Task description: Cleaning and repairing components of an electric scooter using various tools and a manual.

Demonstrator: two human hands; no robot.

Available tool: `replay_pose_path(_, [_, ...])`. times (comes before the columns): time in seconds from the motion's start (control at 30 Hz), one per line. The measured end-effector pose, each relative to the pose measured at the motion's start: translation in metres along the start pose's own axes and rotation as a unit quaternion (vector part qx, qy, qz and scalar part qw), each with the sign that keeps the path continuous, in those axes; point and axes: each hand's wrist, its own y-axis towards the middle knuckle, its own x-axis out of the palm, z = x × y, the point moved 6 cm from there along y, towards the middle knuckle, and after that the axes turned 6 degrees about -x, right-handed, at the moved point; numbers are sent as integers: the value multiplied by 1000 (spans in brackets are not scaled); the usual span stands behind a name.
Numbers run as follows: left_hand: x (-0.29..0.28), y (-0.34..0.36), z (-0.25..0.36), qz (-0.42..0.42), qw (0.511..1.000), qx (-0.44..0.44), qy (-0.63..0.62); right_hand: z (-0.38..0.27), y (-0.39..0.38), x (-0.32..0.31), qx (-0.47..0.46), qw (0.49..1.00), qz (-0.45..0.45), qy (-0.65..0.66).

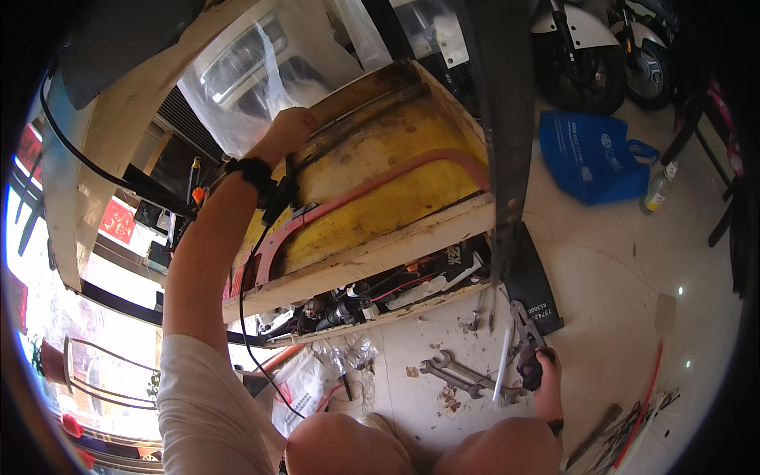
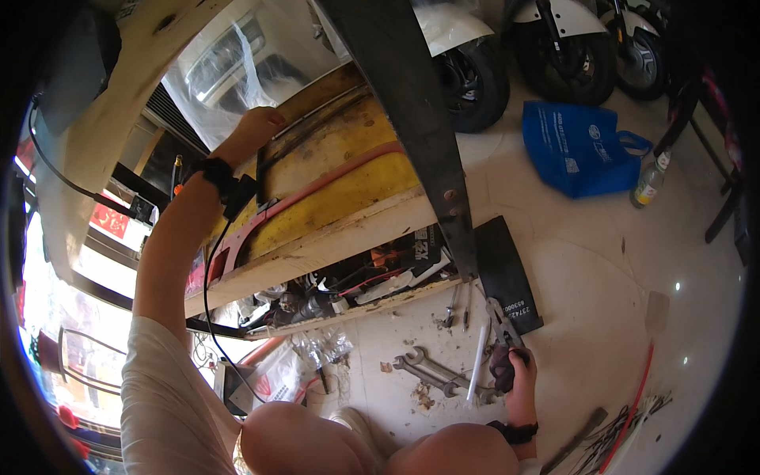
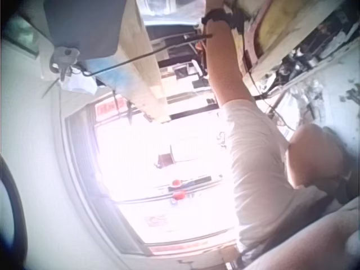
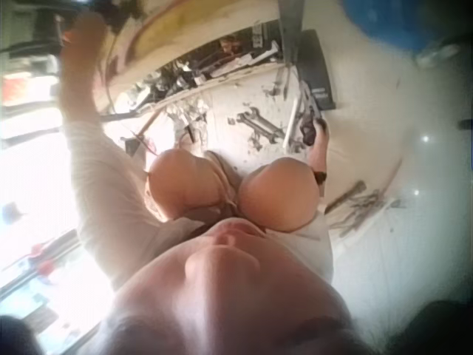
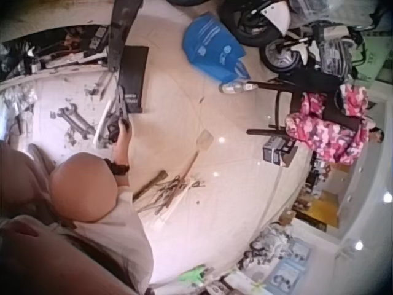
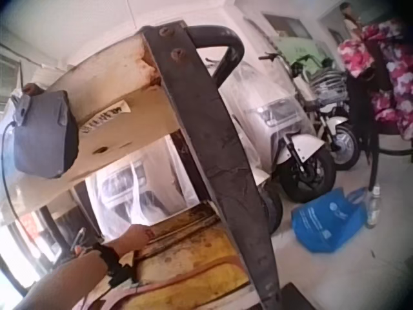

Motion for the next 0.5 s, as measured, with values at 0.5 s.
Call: replay_pose_path(0.5, [38, -297, 278, -68, 890, 294, -342, 17, 23, -21, 23, 1000, 3, 3])
